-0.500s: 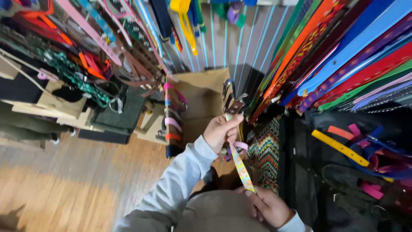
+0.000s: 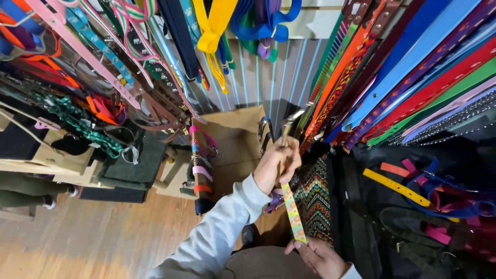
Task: The person removes various pet leashes and collars from display hooks by hand and places them into a cardboard box. The person then handles the items within the box and occasionally returns them to the hooks.
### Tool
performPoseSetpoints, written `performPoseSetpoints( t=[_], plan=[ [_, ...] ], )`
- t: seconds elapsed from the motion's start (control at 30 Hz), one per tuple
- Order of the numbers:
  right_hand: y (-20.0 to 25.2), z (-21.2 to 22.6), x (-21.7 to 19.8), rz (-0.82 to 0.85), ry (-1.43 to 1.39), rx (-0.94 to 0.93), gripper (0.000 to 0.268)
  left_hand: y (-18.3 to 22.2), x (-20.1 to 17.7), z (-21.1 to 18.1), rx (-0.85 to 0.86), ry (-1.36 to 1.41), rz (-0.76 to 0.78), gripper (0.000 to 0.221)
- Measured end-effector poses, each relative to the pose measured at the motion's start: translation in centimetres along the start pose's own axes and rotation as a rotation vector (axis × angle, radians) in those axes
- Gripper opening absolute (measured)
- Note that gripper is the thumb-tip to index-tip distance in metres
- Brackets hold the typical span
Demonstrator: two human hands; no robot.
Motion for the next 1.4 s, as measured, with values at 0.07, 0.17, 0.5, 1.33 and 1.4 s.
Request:
performPoseSetpoints(
  t=[0.07,0.17,0.5,1.33,1.4],
  plan=[
    [-0.1,-1.1,-0.1,-0.014,-0.023,0.027,0.044,-0.5,-0.2,0.3,0.033,0.119,0.085,0.016],
    [-0.1,-3.0,-0.4,-0.105,0.076,0.055,0.040,0.0,0.8,-1.2,0.071,0.146,0.029,0.028],
    [-1.5,-2.3,-1.0,-0.123,0.218,-0.027,0.050,1.6,4.7,-4.4,0.186,-0.200,-0.072,0.063],
    [-1.2,-6.1,-4.0,-0.278,0.427,0.309,0.044,-6.4,10.0,-12.1,0.175,-0.575,0.170,0.055],
    [-1.4,-6.6,-4.6,-0.213,0.363,0.387,0.047,-8.5,10.3,-12.4,0.187,-0.557,0.193,0.055]
  ],
)
Point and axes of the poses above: each hand's wrist, its own y-axis away from the middle knuckle, its own x-axis out of the palm, z = x × y, the point moved 1 cm from there along -y, towards the middle knuckle, and after that the axes turned 13 degrees about -x, right-handed, at the moved point
